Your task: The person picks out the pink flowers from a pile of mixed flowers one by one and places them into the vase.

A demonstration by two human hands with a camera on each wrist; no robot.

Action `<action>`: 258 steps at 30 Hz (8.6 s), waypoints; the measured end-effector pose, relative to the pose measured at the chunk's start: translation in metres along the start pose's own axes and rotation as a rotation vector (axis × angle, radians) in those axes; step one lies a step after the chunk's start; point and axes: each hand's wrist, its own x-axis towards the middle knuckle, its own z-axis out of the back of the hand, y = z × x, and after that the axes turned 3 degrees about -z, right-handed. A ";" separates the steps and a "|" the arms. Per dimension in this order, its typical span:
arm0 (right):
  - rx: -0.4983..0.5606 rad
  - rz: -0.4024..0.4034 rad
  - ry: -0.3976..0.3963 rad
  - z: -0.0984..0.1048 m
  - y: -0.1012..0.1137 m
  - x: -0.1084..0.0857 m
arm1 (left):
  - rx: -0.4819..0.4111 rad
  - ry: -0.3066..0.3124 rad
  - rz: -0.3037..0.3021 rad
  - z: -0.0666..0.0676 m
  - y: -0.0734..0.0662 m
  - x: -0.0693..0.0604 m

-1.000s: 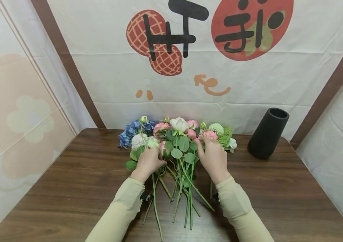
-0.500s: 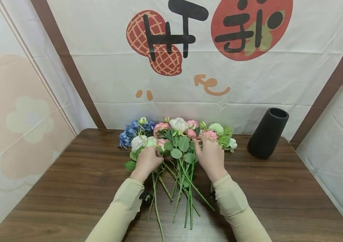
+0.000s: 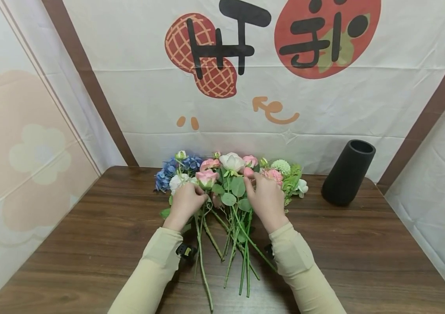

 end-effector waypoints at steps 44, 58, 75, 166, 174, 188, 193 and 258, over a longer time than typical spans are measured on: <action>0.224 -0.031 0.110 0.005 0.022 0.018 | -0.299 -0.351 -0.101 0.067 -0.037 0.007; 0.272 -0.020 0.051 0.014 0.034 0.023 | -0.430 -0.472 -0.210 0.074 -0.053 0.003; 0.355 0.007 -0.033 0.025 0.045 0.022 | -0.719 -0.413 -0.225 0.059 -0.068 0.007; 0.044 -0.022 -0.221 0.117 -0.038 0.100 | -0.368 -0.292 0.013 0.066 0.090 0.012; 0.011 -0.073 -0.271 0.137 -0.046 0.108 | -0.304 -0.253 0.023 0.071 0.104 0.008; 0.045 -0.213 -0.334 0.161 -0.078 0.118 | -0.229 -0.199 0.014 0.080 0.119 -0.002; 0.094 -0.255 -0.375 0.166 -0.085 0.119 | -0.191 -0.193 0.012 0.082 0.127 -0.006; 0.101 -0.390 -0.409 0.124 -0.173 0.097 | -0.085 -0.214 0.044 0.107 0.175 -0.028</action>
